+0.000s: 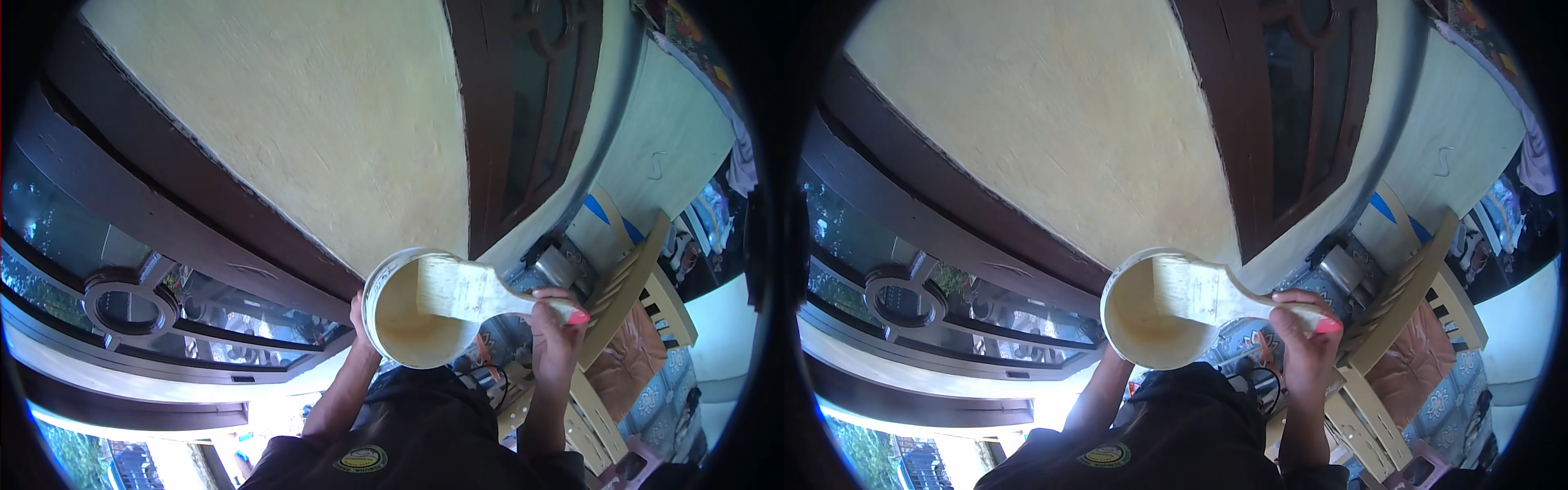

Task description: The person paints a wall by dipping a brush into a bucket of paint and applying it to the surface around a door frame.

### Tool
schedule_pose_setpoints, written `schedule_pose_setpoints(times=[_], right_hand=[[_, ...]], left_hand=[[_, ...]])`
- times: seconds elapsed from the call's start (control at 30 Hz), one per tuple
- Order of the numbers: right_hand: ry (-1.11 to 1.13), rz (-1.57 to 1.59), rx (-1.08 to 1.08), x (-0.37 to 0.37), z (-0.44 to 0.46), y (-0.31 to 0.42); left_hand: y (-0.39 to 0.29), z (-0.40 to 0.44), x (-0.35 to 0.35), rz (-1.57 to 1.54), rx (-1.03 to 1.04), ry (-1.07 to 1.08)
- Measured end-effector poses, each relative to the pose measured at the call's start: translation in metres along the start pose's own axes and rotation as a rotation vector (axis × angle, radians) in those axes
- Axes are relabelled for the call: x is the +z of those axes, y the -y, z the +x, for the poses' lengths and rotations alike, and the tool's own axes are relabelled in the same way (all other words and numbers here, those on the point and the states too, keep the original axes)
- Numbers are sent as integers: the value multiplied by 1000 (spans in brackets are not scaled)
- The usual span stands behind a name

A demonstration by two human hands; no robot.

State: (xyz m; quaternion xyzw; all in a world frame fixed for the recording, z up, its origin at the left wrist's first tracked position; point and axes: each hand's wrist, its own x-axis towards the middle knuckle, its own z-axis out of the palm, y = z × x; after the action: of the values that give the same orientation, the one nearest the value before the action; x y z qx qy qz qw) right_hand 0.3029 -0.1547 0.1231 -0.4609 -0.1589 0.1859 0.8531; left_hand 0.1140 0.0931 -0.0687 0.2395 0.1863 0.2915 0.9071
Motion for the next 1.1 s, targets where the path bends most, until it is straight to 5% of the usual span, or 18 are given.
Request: schedule_pose_setpoints(times=[0.13,0.2,0.23,0.27,0.33,0.47,0.57,0.9,1.1], right_hand=[[62,47,-2,-3,2,4],[339,-203,-221,6,-2,19],[454,-302,-284,10,-1,24],[445,-302,-265,15,1,32],[793,-698,-559,27,4,47],[930,-816,-577,48,-2,52],[1102,-873,-641,51,-4,35],[1132,-902,-546,47,-5,30],[915,-811,-695,45,-7,18]], left_hand=[[-10,-13,27,19,16,16],[-20,-22,29,326,98,-63],[-27,-25,34,34,-38,105],[-29,-28,42,35,-51,89],[-37,-39,109,252,-8,94],[-42,-44,142,303,19,59],[-36,-38,122,31,-70,281],[-33,-34,108,-27,-132,345],[-27,-37,122,36,-48,259]])
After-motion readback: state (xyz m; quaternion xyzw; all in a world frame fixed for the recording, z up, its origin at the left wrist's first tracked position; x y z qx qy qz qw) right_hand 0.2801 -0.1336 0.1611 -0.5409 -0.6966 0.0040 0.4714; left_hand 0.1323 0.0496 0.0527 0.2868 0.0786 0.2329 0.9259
